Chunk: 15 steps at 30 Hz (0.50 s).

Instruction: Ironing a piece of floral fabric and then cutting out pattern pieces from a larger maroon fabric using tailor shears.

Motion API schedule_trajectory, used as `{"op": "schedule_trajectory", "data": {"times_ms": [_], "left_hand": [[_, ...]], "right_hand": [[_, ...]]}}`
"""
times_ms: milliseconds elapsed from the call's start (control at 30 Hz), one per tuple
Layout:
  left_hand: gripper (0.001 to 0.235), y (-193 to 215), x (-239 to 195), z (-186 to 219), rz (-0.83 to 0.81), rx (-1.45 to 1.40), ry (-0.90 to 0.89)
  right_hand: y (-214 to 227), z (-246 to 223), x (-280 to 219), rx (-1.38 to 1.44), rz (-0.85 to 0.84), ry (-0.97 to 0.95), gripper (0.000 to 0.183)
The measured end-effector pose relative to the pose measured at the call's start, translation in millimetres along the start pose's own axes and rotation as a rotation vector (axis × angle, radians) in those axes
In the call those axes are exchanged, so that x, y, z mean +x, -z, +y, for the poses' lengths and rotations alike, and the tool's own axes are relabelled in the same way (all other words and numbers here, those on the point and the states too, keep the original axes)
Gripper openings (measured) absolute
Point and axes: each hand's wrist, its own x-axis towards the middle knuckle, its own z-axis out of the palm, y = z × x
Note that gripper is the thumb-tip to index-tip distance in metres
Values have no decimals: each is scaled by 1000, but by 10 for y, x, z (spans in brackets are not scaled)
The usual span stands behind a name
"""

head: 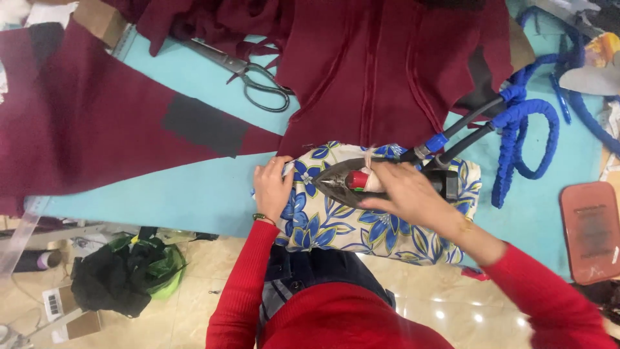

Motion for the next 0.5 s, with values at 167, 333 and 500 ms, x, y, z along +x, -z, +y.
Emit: {"op": "schedule_trajectory", "data": {"times_ms": [167,333,500], "left_hand": [[17,-10,-1,6,14,-52,15],[19,22,-161,125,54,-145,-58],[15,-200,-670,569,205,2,-534]], "right_hand": [[-157,20,120,-25,1,-34,52],[-112,214,-132,-91,-13,-81,49],[-383,538,-309,-141,56,-37,51]]}}
